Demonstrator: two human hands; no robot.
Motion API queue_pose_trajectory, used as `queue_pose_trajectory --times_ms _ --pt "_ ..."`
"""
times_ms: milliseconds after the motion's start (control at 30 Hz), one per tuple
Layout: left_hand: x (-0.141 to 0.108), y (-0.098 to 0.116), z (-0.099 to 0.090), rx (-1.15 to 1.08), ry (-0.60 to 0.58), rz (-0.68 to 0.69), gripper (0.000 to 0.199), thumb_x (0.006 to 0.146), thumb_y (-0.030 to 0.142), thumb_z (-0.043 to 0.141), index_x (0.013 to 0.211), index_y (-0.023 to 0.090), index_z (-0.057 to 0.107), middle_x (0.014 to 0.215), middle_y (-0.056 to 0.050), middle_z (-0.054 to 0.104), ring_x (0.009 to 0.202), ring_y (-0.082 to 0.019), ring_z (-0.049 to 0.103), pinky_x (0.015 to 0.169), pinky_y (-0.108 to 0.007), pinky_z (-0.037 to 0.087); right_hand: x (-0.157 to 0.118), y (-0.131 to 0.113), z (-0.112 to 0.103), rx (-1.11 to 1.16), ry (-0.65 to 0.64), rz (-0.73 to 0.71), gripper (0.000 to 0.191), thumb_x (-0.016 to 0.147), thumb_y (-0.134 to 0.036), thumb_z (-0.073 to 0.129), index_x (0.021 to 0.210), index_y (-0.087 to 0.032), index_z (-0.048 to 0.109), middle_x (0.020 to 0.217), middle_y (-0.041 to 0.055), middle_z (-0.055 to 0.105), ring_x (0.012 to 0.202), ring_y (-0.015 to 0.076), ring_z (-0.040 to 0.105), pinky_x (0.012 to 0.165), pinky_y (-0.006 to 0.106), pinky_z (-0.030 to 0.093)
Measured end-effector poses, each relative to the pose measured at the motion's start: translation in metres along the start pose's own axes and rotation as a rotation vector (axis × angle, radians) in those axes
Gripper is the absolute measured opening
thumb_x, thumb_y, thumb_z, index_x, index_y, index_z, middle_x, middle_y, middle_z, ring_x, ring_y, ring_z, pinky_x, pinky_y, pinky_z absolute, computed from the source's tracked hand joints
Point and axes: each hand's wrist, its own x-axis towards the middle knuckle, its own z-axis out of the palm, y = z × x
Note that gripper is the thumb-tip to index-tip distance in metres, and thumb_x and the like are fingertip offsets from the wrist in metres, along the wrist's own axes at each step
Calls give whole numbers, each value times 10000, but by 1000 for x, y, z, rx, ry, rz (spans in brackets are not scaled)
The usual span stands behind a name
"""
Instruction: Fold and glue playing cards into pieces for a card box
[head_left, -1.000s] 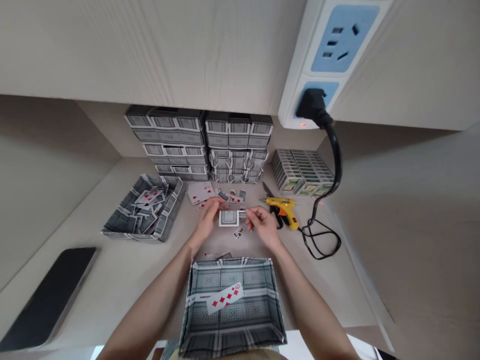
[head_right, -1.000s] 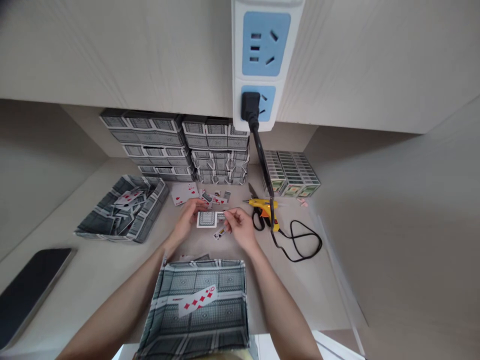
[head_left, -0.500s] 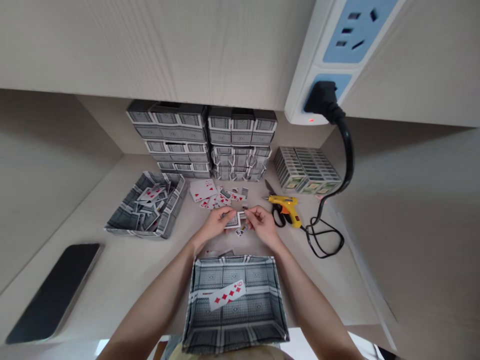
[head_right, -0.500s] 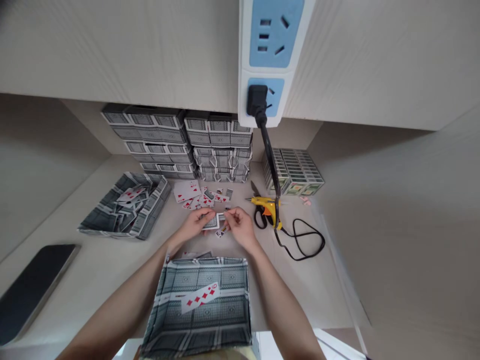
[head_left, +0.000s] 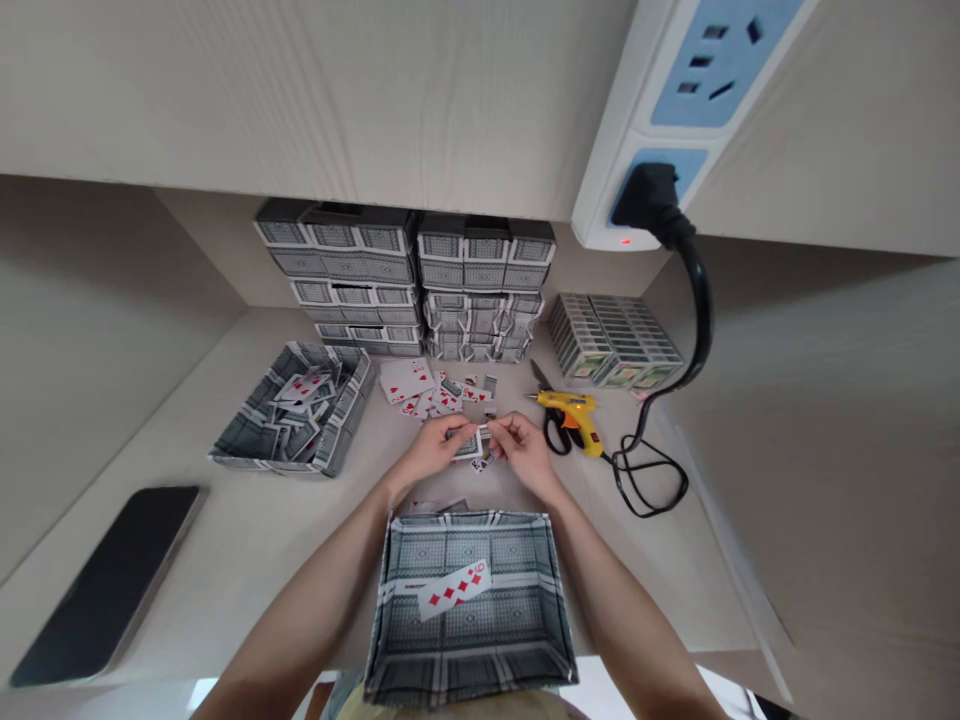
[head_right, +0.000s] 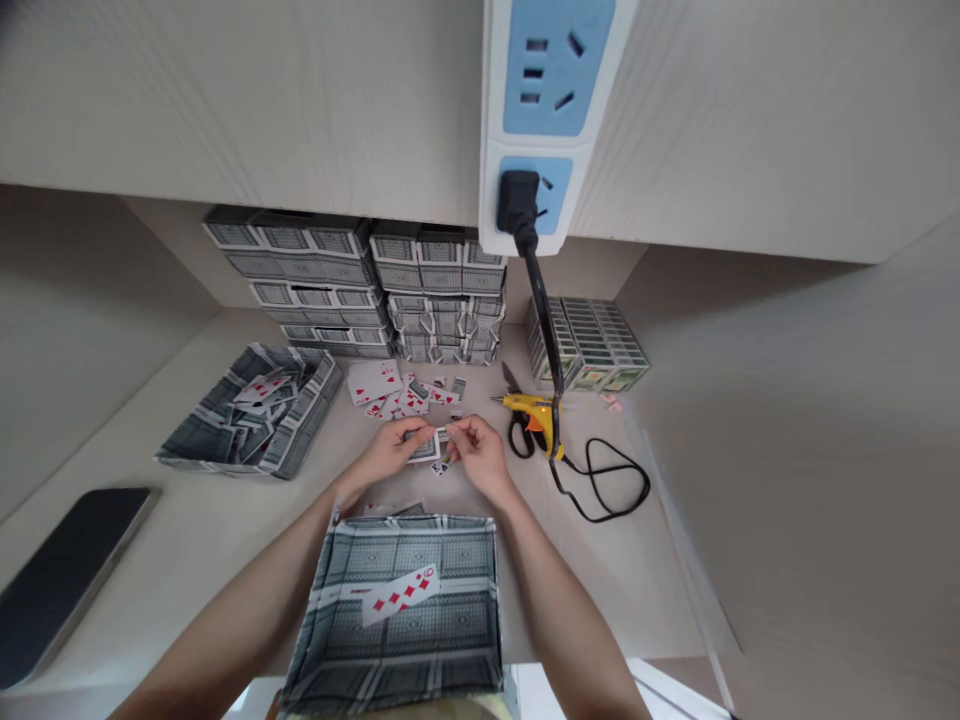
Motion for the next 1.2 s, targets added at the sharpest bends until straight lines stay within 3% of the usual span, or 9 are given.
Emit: queue_pose_trajectory --times_ms 200,433,600,700,800,967,1133,1200 --pt "-1 -5 4 -78 58 -69 322 777 424 463 649 140 546 517 31 464 482 -85 412 448 -184 326 2 -5 -1 78 -7 80 427 739 -593 472 750 -172 542 538 -10 549 426 102 480 412 226 375" --pt "3 -3 -7 134 224 -22 301 781 379 454 612 149 551 537 24 473 539 -100 417 508 -198 321 5 1 -7 71 38 38 416 740 -577 492 775 -172 583 537 -18 530 407 96 454 390 227 340" --pt "3 13 -24 267 406 -44 292 804 359 404 628 159 524 524 27 453 524 -107 420 505 -202 304 6 4 -9 -16 39 26 413 729 -573 503 728 -171 594 507 -19 524 413 100 441 406 234 354" --pt "-5 30 -36 414 411 -39 281 813 354 397 635 169 513 503 30 441 494 -105 412 496 -204 284 7 5 -9 -59 35 26 408 722 -573 507 717 -175 599 492 -20 524 412 106 439 416 240 365" --pt "-16 49 -52 567 436 -11 285 805 387 429 633 174 511 485 31 429 463 -100 389 490 -208 270 7 6 -9 -82 30 14 394 720 -562 514 712 -178 602 486 -17 528 411 108 439 415 240 363" --pt "-35 68 -105 798 715 -8 338 823 423 414 611 169 482 449 35 361 443 -94 357 485 -209 235 8 10 -10 -85 25 7 388 719 -562 512 689 -184 592 487 -14 526 413 108 436 417 238 357" --pt "-55 60 -156 1207 903 -127 368 857 429 336 678 153 501 532 -1 417 543 -108 395 533 -202 202 9 12 -11 -84 20 22 390 713 -564 518 692 -181 590 489 -15 525 409 105 437 411 235 351" --pt "-62 53 -165 1381 877 -206 407 874 448 277 748 148 521 600 -23 478 597 -122 430 565 -201 229 9 13 -11 -77 16 26 386 714 -558 521 698 -179 590 490 -17 523 407 102 435 407 230 349"
